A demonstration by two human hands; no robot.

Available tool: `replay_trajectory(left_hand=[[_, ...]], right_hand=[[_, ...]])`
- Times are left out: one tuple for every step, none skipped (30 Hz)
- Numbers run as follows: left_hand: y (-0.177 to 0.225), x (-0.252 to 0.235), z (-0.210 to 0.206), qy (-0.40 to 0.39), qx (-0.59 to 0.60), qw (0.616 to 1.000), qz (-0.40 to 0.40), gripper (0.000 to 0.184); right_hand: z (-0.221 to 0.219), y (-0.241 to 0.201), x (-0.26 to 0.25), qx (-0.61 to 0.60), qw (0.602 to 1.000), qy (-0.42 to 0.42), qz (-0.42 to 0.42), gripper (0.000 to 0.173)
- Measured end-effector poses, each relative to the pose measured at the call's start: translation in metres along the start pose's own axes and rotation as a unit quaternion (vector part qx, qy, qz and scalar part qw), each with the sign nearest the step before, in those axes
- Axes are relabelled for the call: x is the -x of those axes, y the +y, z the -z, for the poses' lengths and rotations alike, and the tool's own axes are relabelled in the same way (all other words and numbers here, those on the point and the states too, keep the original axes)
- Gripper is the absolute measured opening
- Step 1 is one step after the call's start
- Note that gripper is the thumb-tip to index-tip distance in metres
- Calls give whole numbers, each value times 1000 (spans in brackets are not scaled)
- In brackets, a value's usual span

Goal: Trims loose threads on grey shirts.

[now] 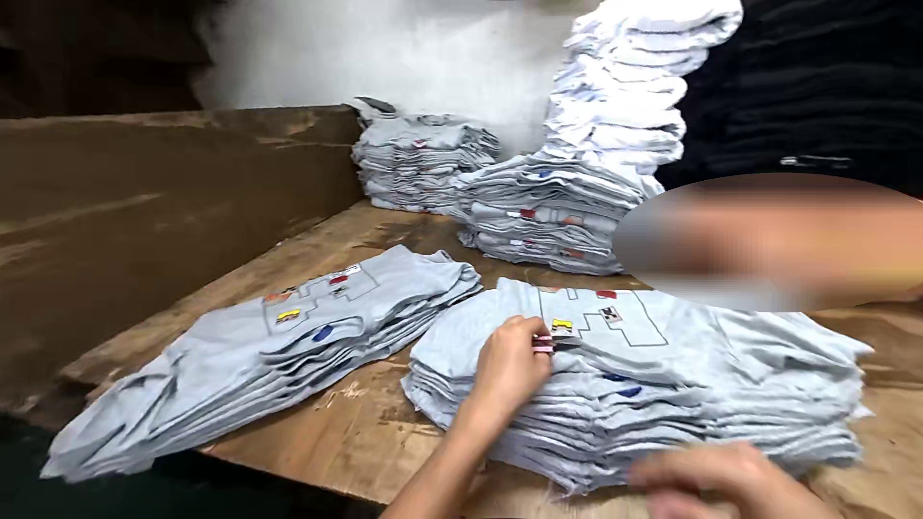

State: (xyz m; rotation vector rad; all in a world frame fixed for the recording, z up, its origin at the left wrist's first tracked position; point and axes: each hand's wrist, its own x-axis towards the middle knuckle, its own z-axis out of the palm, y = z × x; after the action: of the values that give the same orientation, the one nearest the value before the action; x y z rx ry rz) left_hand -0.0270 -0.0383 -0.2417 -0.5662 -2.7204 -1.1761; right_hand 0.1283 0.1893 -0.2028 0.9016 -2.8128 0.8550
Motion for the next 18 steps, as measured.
replay_trajectory(left_hand=[[2, 2, 2, 7, -3, 1000, -5, 14], [4, 4, 5, 10, -7, 1000, -6, 12], [7, 6, 8, 4, -14, 1000, -2, 9], [11, 8, 13, -13, -25, 1000, 12, 7], [16, 9, 17, -33, -32, 998, 32, 7], [20, 10, 21, -52, -38, 997, 52, 10], [23, 11, 23, -75, -39, 994, 72, 16], [26, 10, 24, -101, -33, 990, 87, 24], [26, 10, 23, -135, -15, 986, 94, 30], [25, 10, 19, -165, 19, 982, 91, 33], [24, 13, 12, -170, 69, 979, 87, 31], [21, 17, 2, -141, 126, 979, 77, 24], [15, 22, -9, -98, 182, 977, 60, 15], [10, 26, -17, -57, 228, 971, 42, 10], [6, 29, -23, -28, 267, 963, 33, 8], [3, 31, -25, -11, 295, 955, 31, 7], [1, 33, -26, -5, 310, 950, 31, 6], [1, 34, -25, -6, 319, 947, 35, 5]], right_hand=[[-7, 7, -14, 58, 992, 104, -36, 32], [-17, 16, -30, 123, 971, 191, -80, 35], [-26, 24, -46, 161, 953, 226, -122, 39], [-36, 29, -57, 154, 953, 213, -151, 43], [-46, 33, -65, 126, 960, 186, -165, 41], [-59, 35, -70, 103, 967, 180, -150, 35], [-72, 36, -71, 99, 966, 211, -109, 26], [-83, 36, -72, 97, 957, 266, -60, 19], [-92, 35, -72, 85, 940, 330, -20, 14], [-101, 32, -72, 73, 917, 393, 4, 10], [-107, 30, -71, 70, 892, 446, 7, 7], [-112, 28, -70, 70, 873, 483, -8, 6], [-114, 27, -67, 57, 861, 504, -40, 8], [-114, 28, -64, 21, 855, 511, -85, 9], [-110, 29, -62, -45, 852, 507, -128, 8], [-105, 29, -60, -124, 845, 496, -157, 7], [-100, 30, -59, -181, 840, 483, -168, 7], [-98, 30, -59, -199, 845, 468, -163, 4]])
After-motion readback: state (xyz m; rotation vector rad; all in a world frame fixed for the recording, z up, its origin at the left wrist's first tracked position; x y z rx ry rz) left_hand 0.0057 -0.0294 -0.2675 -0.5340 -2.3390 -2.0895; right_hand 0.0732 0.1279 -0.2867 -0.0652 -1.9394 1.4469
